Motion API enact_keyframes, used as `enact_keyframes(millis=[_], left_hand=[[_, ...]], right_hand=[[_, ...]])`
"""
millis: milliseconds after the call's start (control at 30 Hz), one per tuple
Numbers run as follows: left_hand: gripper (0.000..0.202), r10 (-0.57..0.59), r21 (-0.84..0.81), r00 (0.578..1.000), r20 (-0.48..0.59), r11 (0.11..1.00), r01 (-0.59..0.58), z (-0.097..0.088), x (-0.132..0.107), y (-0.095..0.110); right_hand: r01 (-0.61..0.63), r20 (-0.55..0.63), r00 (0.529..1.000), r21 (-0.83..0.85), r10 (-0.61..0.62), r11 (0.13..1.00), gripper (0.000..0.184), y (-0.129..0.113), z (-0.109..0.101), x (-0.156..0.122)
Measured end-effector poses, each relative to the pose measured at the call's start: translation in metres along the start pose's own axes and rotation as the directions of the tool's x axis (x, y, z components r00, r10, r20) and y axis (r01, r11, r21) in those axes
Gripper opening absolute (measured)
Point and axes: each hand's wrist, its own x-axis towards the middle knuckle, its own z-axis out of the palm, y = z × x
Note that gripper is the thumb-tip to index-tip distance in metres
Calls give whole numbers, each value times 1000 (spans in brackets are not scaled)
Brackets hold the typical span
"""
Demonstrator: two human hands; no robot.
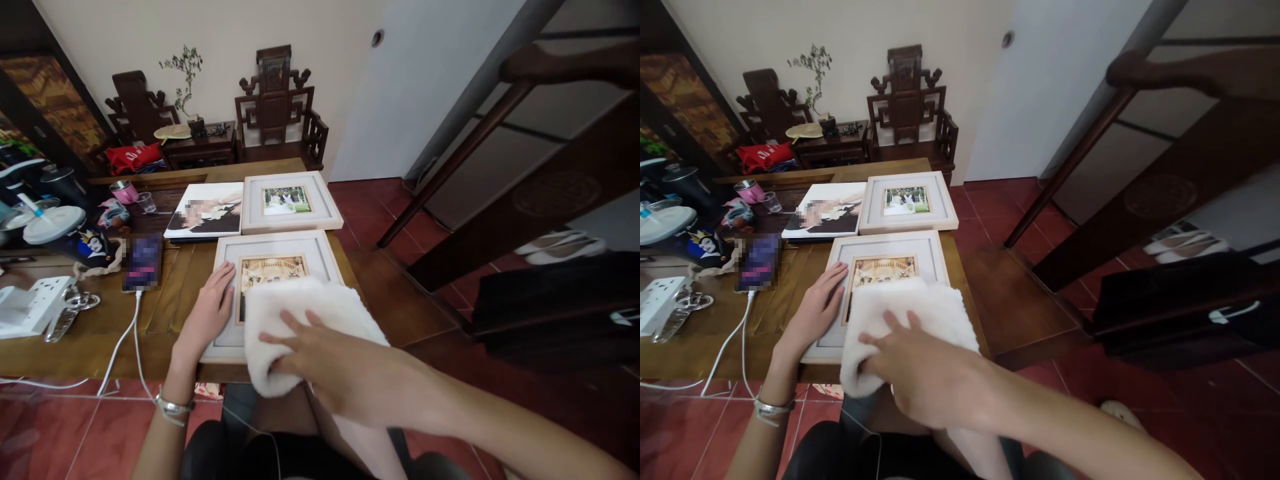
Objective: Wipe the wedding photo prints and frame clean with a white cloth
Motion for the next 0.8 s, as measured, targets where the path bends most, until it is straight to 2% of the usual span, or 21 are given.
enact_keyframes(millis=[100,167,300,400,500,567,667,800], left_hand=[[43,4,16,1000,22,1000,-4,-2,0,2],[44,6,17,999,36,1000,-7,-2,0,1],[44,24,12,999,33,1000,-24,0,-1,-3],[44,25,-12,1000,18,1000,-25,0,-1,-3],[47,-3,-59,1000,-19,998,2,-3,-2,1],[51,-20,-91,998,-57,996,14,-5,-4,5],[57,-19,-134,995,-101,991,6,-8,-8,7],[63,1,-167,995,-99,986,-18,-8,-10,4]], right_hand=[[34,21,999,-25,-34,999,59,-10,10,2],[36,-31,999,-60,-38,998,59,-5,18,12],[-35,-250,968,-164,-8,986,56,33,22,37],[-164,-396,917,-296,35,941,57,68,8,57],[-240,-443,895,-364,60,900,57,86,-12,80],[-260,-446,892,-373,73,891,59,85,-21,96],[-221,-411,910,-377,52,899,57,66,-24,111],[-138,-297,955,-374,23,917,47,32,-14,101]])
